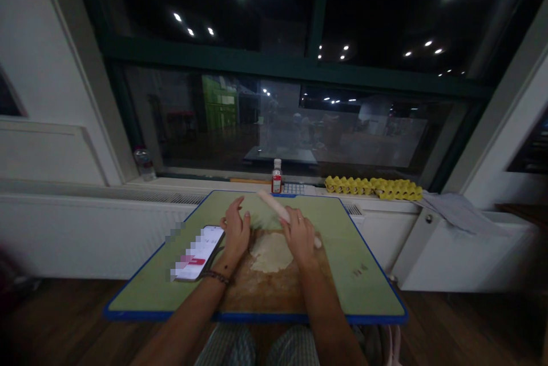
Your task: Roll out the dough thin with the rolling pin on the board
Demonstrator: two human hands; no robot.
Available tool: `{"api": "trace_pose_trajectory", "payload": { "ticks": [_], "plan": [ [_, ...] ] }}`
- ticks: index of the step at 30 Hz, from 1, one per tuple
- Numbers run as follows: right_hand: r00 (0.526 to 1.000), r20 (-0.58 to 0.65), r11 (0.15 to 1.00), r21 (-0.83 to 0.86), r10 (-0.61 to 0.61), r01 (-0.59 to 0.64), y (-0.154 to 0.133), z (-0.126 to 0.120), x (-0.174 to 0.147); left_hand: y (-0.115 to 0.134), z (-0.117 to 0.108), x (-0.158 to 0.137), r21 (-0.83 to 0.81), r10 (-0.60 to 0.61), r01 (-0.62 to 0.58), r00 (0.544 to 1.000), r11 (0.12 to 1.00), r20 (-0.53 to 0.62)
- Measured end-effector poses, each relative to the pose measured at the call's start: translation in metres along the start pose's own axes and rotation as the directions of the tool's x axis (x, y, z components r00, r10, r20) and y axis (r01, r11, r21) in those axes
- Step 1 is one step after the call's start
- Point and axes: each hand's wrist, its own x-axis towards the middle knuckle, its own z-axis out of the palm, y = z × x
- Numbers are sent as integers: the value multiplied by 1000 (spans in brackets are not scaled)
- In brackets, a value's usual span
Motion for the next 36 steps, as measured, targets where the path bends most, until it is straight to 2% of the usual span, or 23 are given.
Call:
{"api": "trace_pose_trajectory", "payload": {
  "ticks": [2, 3, 5, 7, 8, 9, 14, 24, 30, 36],
  "plan": [
    [992, -87, 955, 290, 88, -59, -1, 0, -1, 0, 0, 0, -7, -13, 13, 1000, 1000, 12],
    [982, -118, 878, 473, 146, -74, -3, 1, 0, 0, 0, 0, -4, -5, 5, 1000, 1000, 27],
    [964, -114, 619, 783, 241, -63, -12, 5, 3, 1, -1, -1, 5, 28, -29, 997, 1000, 68],
    [968, -49, 388, 920, 246, -52, -24, 10, 7, 3, -2, -2, 18, 63, -65, 992, 998, 106],
    [976, -12, 333, 941, 219, -63, -30, 13, 8, 3, -3, -2, 25, 76, -79, 990, 997, 119],
    [982, 20, 315, 946, 190, -80, -36, 16, 10, 4, -3, -3, 29, 84, -88, 989, 996, 125],
    [986, 119, 277, 950, 120, -148, -56, 28, 13, 1, 0, -1, 17, 93, -96, 989, 995, 115],
    [985, 168, 280, 944, 45, -174, -63, 34, 17, 2, 0, -1, 0, 150, -152, 976, 988, 160],
    [982, 191, 321, 930, -9, -178, -64, 40, 20, 4, -1, -2, -4, 160, -162, 967, 987, 196],
    [966, 249, 415, 887, -68, -200, -82, 43, 30, -6, 14, -5, 98, 37, -72, 947, 993, 320]
  ]
}}
